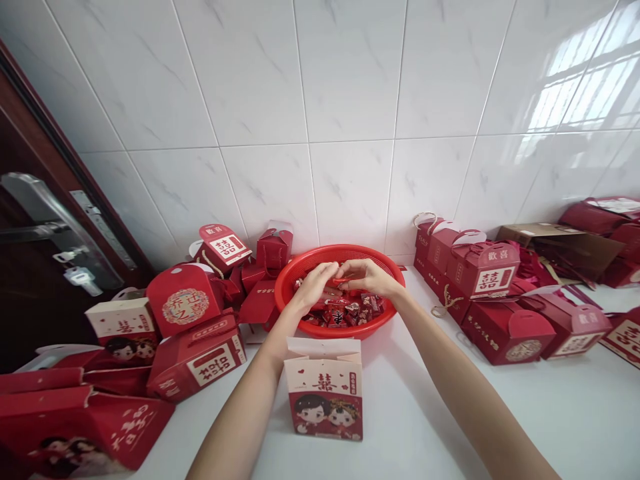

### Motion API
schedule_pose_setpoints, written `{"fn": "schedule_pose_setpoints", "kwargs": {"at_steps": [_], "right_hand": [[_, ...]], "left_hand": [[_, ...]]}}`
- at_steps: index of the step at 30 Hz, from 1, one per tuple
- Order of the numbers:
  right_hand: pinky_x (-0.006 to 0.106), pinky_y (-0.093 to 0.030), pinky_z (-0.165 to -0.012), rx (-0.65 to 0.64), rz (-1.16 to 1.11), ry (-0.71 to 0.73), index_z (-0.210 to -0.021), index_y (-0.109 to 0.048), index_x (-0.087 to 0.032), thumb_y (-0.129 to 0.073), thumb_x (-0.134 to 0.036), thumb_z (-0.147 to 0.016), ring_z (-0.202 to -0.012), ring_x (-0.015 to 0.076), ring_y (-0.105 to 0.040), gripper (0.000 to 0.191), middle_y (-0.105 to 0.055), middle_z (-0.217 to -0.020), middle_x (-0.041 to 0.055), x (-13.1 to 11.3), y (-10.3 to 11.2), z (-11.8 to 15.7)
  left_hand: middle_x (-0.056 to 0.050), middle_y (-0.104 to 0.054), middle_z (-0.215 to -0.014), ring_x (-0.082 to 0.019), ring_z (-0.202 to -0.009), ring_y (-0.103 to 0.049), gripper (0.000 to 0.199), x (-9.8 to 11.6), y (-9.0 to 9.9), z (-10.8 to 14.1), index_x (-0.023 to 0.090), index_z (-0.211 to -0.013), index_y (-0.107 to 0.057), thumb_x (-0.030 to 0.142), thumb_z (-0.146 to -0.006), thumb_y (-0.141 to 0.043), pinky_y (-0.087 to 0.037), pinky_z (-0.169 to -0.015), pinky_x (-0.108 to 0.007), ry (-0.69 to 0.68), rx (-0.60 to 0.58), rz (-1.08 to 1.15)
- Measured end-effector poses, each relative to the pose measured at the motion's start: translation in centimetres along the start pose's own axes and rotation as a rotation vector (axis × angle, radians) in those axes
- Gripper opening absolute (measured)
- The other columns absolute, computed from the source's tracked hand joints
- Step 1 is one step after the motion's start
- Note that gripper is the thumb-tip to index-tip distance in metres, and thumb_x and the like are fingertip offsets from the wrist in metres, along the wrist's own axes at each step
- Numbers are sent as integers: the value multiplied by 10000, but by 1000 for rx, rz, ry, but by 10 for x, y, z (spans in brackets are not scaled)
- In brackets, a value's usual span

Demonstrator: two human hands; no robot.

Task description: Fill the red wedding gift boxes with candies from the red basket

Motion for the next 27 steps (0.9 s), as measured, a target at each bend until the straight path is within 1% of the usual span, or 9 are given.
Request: {"fn": "schedule_pose_setpoints", "kwargs": {"at_steps": [3, 6, 8, 10, 13, 16, 20, 24, 27], "right_hand": [[309, -529, -838, -50, 82, -26, -985, -665, -183, -655, -196, -714, -999, 196, -656, 272, -689, -1132, 64, 3, 0, -1], [294, -508, -896, 46, 430, -147, -1060, -633, -188, -554, -113, -718, -1132, 201, -615, 359, -646, -1253, 74, 13, 5, -4], [292, -508, -851, 40, 627, -290, -982, -658, -184, -578, -76, -674, -1057, 222, -639, 336, -691, -1133, 78, 23, 8, -4], [294, -505, -757, -58, 699, -410, -840, -681, -182, -644, -43, -589, -920, 246, -661, 290, -717, -948, 71, 33, 6, -4], [289, -473, -653, -183, 778, -536, -714, -673, -185, -683, -3, -484, -790, 256, -657, 294, -696, -794, 52, 44, 0, -4], [284, -448, -619, -227, 812, -595, -656, -662, -182, -727, -9, -440, -741, 251, -645, 285, -664, -707, 35, 47, -3, -6], [263, -423, -589, -196, 754, -553, -533, -619, -181, -798, -49, -411, -663, 207, -608, 254, -594, -559, -3, 43, -2, -6], [261, -447, -604, 20, 586, -367, -610, -576, -202, -763, -191, -584, -671, 168, -595, 189, -634, -651, -7, 29, 5, -3], [287, -493, -633, 163, 438, -239, -714, -528, -210, -705, -338, -700, -700, 172, -620, 219, -654, -722, 3, 18, 6, 1]], "left_hand": [[-87, -745, -1003, -262, -897, -719, 225, 1, 7, 0, 189, -883, -704, 348, -728, -742, -599, -782, -402, -99, 150, 13], [-72, -740, -1046, -255, -1090, -670, 211, 0, 18, -3, 193, -870, -696, 161, -666, -739, -509, -1013, -414, -174, 333, -21], [-65, -721, -1124, -242, -1152, -642, 293, -2, 23, -3, 200, -928, -677, 97, -656, -706, -468, -1065, -398, -190, 414, -24], [-68, -702, -1170, -239, -1133, -652, 371, -3, 25, -3, 201, -1004, -657, 84, -655, -696, -493, -1030, -388, -186, 464, -14], [-73, -706, -1134, -249, -1042, -686, 452, -4, 25, -1, 190, -1061, -641, 98, -627, -729, -538, -947, -386, -163, 467, 2], [-68, -719, -1100, -253, -1008, -697, 486, -4, 23, 1, 189, -1075, -639, 107, -608, -749, -550, -919, -386, -151, 439, 24], [-67, -719, -1165, -253, -1075, -684, 499, -4, 24, 1, 198, -1111, -640, 111, -630, -741, -544, -943, -374, -161, 411, 30], [-70, -682, -1285, -240, -1175, -647, 488, -4, 26, 2, 211, -1181, -632, 131, -704, -693, -517, -995, -356, -221, 406, -35], [-44, -694, -1284, -224, -1231, -617, 418, -3, 28, 3, 228, -1137, -676, 136, -730, -657, -462, -1067, -344, -302, 402, -90]]}}
Point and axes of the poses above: each hand's wrist, its own z-axis away from the middle knuckle, its own y-axis out of the back of the hand, x = y × z, the point moved 3 cm from there along -z, towards the middle knuckle
